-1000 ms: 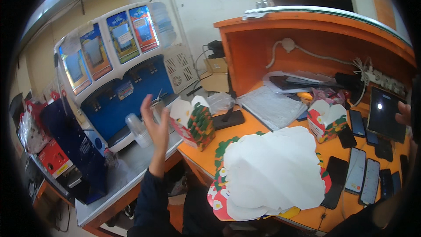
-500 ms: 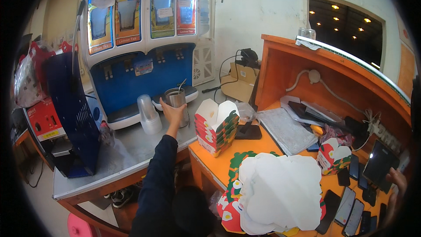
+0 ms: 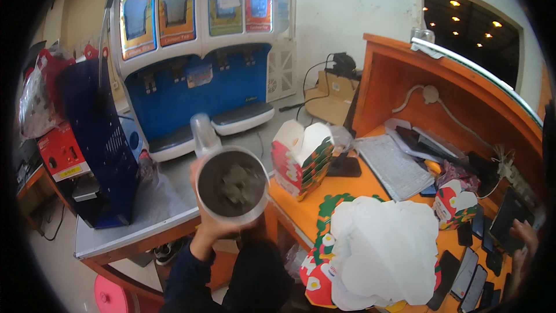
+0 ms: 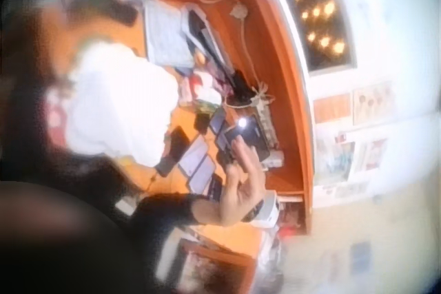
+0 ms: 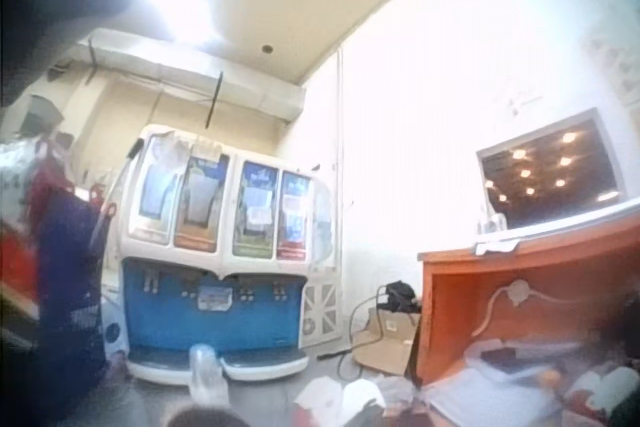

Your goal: The person repeatedly folds flat, colorful paperboard into small takeaway food boxes, aligns the flaps, and stacks the finished boxes on the counter. The person also briefly handles a metal cup and a white plastic bag.

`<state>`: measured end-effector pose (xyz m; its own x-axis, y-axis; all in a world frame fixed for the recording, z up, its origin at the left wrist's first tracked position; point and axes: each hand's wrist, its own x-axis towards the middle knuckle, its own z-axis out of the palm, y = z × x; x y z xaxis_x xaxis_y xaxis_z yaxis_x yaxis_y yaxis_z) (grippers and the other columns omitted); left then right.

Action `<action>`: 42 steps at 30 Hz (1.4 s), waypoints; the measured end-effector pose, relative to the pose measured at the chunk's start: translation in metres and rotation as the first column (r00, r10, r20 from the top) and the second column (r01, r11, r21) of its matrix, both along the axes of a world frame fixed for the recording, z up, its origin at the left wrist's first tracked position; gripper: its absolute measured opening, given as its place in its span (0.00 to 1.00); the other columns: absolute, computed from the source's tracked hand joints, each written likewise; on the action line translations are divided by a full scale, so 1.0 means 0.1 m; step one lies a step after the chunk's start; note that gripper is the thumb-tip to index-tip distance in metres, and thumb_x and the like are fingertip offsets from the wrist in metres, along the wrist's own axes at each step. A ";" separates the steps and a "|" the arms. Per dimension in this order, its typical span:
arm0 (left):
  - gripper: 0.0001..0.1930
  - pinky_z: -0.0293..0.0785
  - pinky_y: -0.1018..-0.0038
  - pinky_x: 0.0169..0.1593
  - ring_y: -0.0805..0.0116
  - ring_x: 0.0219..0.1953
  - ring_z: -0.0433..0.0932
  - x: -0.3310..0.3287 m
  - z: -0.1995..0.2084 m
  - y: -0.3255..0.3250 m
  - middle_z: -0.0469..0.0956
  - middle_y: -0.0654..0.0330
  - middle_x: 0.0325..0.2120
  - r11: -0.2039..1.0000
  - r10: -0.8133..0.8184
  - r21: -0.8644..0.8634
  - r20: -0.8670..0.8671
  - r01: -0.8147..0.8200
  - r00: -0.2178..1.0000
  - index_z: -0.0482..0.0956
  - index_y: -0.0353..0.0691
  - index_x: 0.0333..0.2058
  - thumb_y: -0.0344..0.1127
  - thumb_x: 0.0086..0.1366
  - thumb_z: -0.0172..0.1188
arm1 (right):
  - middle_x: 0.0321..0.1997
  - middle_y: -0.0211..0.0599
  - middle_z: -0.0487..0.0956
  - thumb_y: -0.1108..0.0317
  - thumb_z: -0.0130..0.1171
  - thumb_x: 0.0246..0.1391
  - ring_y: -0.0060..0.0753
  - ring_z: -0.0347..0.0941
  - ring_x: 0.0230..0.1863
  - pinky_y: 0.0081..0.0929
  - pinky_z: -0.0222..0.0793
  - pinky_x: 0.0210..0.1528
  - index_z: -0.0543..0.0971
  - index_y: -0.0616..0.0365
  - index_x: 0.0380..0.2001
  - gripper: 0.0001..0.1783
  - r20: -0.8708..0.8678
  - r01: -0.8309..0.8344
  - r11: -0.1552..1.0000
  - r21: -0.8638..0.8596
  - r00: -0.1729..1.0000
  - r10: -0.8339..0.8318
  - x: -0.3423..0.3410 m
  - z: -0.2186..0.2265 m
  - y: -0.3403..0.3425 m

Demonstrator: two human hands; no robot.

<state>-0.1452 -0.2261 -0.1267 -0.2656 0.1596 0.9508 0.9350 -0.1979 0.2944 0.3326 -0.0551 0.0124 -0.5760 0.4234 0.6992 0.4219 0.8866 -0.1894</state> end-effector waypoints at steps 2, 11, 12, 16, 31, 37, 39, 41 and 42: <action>0.45 0.65 0.65 0.54 0.56 0.50 0.68 0.22 -0.09 -0.11 0.63 0.48 0.48 0.987 0.090 -0.116 -0.173 -0.111 0.981 0.58 0.36 0.54 0.40 0.40 0.74 | 0.44 0.46 0.76 0.59 0.52 0.57 0.41 0.72 0.50 0.45 0.59 0.59 0.72 0.64 0.47 0.20 0.164 0.054 0.996 0.067 0.984 -0.065 -0.21 -0.01 -0.05; 0.47 0.69 0.60 0.49 0.50 0.49 0.69 0.93 -0.60 0.06 0.61 0.46 0.46 0.941 -0.315 -0.092 0.109 0.325 0.943 0.58 0.37 0.54 0.41 0.36 0.77 | 0.60 0.38 0.67 0.59 0.65 0.45 0.36 0.61 0.62 0.44 0.55 0.61 0.73 0.42 0.52 0.28 0.316 -0.532 0.833 -0.153 0.772 0.551 -1.66 -0.78 -0.63; 0.47 0.69 0.60 0.49 0.49 0.50 0.69 0.97 -0.60 0.08 0.60 0.46 0.46 0.943 -0.312 -0.085 0.114 0.322 0.943 0.58 0.37 0.54 0.41 0.36 0.77 | 0.60 0.37 0.68 0.59 0.63 0.46 0.36 0.62 0.62 0.46 0.54 0.61 0.73 0.41 0.52 0.26 0.329 -0.571 0.816 -0.094 0.756 0.567 -1.72 -0.85 -0.70; 0.47 0.69 0.57 0.51 0.47 0.49 0.69 1.08 -0.57 0.13 0.60 0.47 0.46 0.933 -0.348 -0.053 0.110 0.356 0.931 0.58 0.39 0.55 0.41 0.37 0.77 | 0.58 0.33 0.70 0.60 0.56 0.53 0.35 0.63 0.61 0.45 0.54 0.62 0.74 0.38 0.51 0.20 0.366 -0.679 0.732 0.064 0.698 0.616 -1.78 -1.01 -0.82; 0.42 0.69 0.58 0.51 0.50 0.49 0.69 1.19 -0.55 0.13 0.60 0.49 0.45 0.902 -0.415 -0.075 0.109 0.424 0.903 0.58 0.41 0.53 0.36 0.41 0.75 | 0.50 0.43 0.77 0.71 0.57 0.49 0.40 0.74 0.52 0.33 0.65 0.55 0.77 0.53 0.42 0.14 0.021 -0.728 0.640 -0.246 0.656 0.754 -1.53 -0.73 -0.69; 0.42 0.68 0.55 0.51 0.50 0.49 0.69 1.20 -0.60 0.16 0.60 0.49 0.44 0.887 -0.453 -0.062 0.074 0.458 0.888 0.60 0.42 0.53 0.37 0.40 0.75 | 0.43 0.42 0.81 0.71 0.64 0.43 0.37 0.78 0.45 0.33 0.67 0.51 0.78 0.56 0.39 0.15 -0.131 -0.721 0.658 -0.218 0.690 0.712 -1.39 -0.56 -0.70; 0.42 0.68 0.54 0.51 0.50 0.49 0.69 1.21 -0.59 0.16 0.60 0.49 0.44 0.883 -0.460 -0.071 0.067 0.464 0.886 0.60 0.43 0.53 0.39 0.40 0.75 | 0.42 0.42 0.81 0.71 0.64 0.43 0.37 0.78 0.44 0.33 0.67 0.51 0.79 0.56 0.38 0.15 0.014 -0.715 0.663 -0.222 0.677 0.736 -1.39 -0.53 -0.69; 0.42 0.68 0.53 0.51 0.49 0.48 0.69 1.23 -0.57 0.15 0.60 0.49 0.44 0.879 -0.468 -0.072 0.056 0.472 0.882 0.60 0.43 0.53 0.39 0.40 0.75 | 0.42 0.42 0.81 0.70 0.64 0.43 0.36 0.78 0.43 0.33 0.67 0.51 0.79 0.56 0.37 0.14 -0.034 -0.749 0.640 -0.170 0.654 0.756 -1.49 -0.63 -0.74; 0.42 0.68 0.53 0.50 0.49 0.48 0.69 1.24 -0.57 0.16 0.61 0.49 0.44 0.875 -0.477 -0.070 0.052 0.480 0.877 0.60 0.43 0.53 0.39 0.40 0.75 | 0.42 0.41 0.81 0.70 0.64 0.44 0.36 0.78 0.42 0.32 0.67 0.51 0.80 0.56 0.37 0.13 -0.057 -0.764 0.629 -0.144 0.641 0.765 -1.55 -0.71 -0.78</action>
<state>-0.0209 -0.2102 -0.1835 -0.1674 0.3486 0.9222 0.7219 -0.5937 0.3554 0.1772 -0.1327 -0.0584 -0.7444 -0.0795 0.6629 -0.3930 0.8548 -0.3388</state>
